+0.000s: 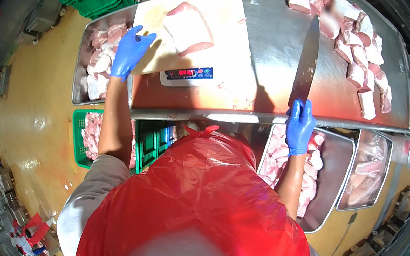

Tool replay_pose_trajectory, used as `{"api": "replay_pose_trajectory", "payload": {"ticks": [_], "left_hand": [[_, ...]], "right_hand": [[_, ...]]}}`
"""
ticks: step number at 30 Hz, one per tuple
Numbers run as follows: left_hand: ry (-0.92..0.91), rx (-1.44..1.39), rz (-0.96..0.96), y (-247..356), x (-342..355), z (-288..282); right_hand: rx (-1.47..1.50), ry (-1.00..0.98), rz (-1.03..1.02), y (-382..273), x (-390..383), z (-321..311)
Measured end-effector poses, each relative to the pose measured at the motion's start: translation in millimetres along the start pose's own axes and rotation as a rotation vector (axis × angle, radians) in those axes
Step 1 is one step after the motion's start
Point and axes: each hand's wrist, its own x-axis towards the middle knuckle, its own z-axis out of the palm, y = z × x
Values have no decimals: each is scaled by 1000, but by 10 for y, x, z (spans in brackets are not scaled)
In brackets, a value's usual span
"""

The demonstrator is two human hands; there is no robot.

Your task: The person cuts large pieces of raw meat into smaller chunks using a knife on a cutting board. The cut pieces are placed into a green basket. The person wears blue gloves and a red apron.

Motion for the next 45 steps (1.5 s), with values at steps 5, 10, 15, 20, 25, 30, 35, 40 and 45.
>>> {"api": "replay_pose_trajectory", "payload": {"ticks": [5,10,15,20,25,30,35,40,45], "left_hand": [[-86,196,-2,451,622,740],[-282,305,519,674,949,1096],[-347,-350,260,642,1033,714],[-373,170,184,829,705,803],[-411,542,375,1128,414,1027],[-282,632,928,522,707,306],[-129,131,414,-277,782,-165],[127,-53,475,140,52,508],[277,370,599,647,-397,1067]], "right_hand": [[24,24,154,357,19,-230],[75,32,175,507,82,-373],[35,40,132,639,151,-499],[59,42,198,688,199,-513],[58,31,139,701,246,-437],[-3,29,105,760,213,-444],[84,45,279,765,118,-365],[107,-32,225,610,172,-221],[98,-154,73,158,439,64]]}}
